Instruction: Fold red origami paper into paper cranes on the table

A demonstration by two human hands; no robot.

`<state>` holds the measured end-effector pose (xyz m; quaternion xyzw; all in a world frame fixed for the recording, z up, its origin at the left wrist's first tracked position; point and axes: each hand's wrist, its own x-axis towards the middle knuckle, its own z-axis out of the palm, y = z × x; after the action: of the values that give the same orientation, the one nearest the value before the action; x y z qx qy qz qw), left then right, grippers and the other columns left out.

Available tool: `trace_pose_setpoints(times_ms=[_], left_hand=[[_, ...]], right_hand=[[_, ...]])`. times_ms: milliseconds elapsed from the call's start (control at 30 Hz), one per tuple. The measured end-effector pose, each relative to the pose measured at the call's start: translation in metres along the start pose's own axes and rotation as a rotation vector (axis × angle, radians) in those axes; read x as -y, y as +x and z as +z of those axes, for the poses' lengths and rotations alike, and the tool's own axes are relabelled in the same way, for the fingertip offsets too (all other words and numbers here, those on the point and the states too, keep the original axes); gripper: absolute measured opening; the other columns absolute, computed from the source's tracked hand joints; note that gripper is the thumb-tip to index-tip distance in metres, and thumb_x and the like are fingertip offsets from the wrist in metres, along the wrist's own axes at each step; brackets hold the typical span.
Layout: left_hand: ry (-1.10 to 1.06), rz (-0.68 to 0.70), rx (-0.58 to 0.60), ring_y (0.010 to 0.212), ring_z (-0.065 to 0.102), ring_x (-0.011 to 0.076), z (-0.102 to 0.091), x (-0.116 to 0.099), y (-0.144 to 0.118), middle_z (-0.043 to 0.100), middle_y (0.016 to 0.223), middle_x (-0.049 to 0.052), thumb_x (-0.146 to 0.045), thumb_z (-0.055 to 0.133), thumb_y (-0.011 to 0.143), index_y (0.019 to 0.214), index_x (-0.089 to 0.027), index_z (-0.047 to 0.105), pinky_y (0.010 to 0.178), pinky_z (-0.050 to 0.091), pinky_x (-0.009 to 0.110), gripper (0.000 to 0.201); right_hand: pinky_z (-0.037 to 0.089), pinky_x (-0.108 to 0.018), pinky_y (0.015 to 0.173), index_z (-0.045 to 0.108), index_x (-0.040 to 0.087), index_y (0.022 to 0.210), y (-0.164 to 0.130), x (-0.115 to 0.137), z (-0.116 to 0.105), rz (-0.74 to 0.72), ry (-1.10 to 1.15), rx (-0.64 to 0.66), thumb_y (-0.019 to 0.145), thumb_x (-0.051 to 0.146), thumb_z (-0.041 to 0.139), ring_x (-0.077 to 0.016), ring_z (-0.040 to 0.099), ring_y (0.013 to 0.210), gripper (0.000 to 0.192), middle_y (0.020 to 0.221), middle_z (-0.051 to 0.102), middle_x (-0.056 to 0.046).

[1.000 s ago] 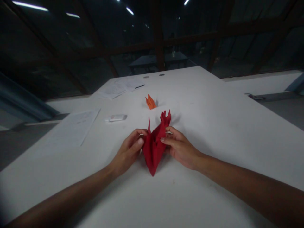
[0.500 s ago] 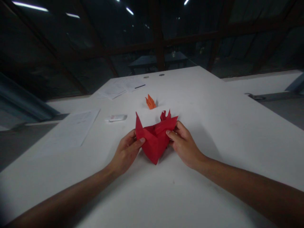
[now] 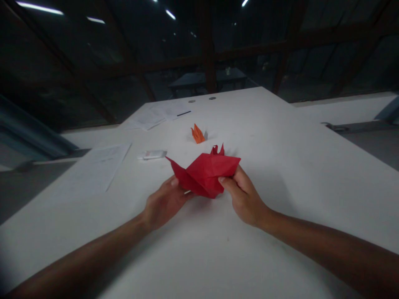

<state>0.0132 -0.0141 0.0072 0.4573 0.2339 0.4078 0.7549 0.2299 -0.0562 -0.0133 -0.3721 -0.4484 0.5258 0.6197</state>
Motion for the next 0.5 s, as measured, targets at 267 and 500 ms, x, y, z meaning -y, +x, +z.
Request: trace_pose_setpoints(times_ms=[267, 500], left_hand=[[-0.072, -0.145, -0.040, 0.104, 0.068, 0.0318, 0.000, -0.011, 0.001, 0.072, 0.111, 0.012, -0.067, 0.060, 0.088, 0.118, -0.023, 0.068, 0.085, 0.054, 0.042, 0.054], [0.016, -0.093, -0.105, 0.079, 0.068, 0.0173, 0.003, -0.020, 0.000, 0.071, 0.091, 0.003, -0.027, 0.083, 0.078, 0.133, -0.025, 0.059, 0.077, 0.051, 0.029, 0.060]], right_hand=[[0.044, -0.042, 0.096, 0.070, 0.028, 0.097, -0.005, 0.012, -0.001, -0.041, -0.134, 0.116, 0.091, 0.029, 0.066, -0.0270, 0.061, 0.100, 0.007, 0.099, 0.069, -0.003], [0.045, -0.042, 0.097, 0.067, 0.026, 0.104, -0.001, 0.020, 0.003, -0.063, -0.171, 0.179, 0.098, 0.026, 0.055, -0.0261, 0.062, 0.107, 0.014, 0.109, 0.071, -0.005]])
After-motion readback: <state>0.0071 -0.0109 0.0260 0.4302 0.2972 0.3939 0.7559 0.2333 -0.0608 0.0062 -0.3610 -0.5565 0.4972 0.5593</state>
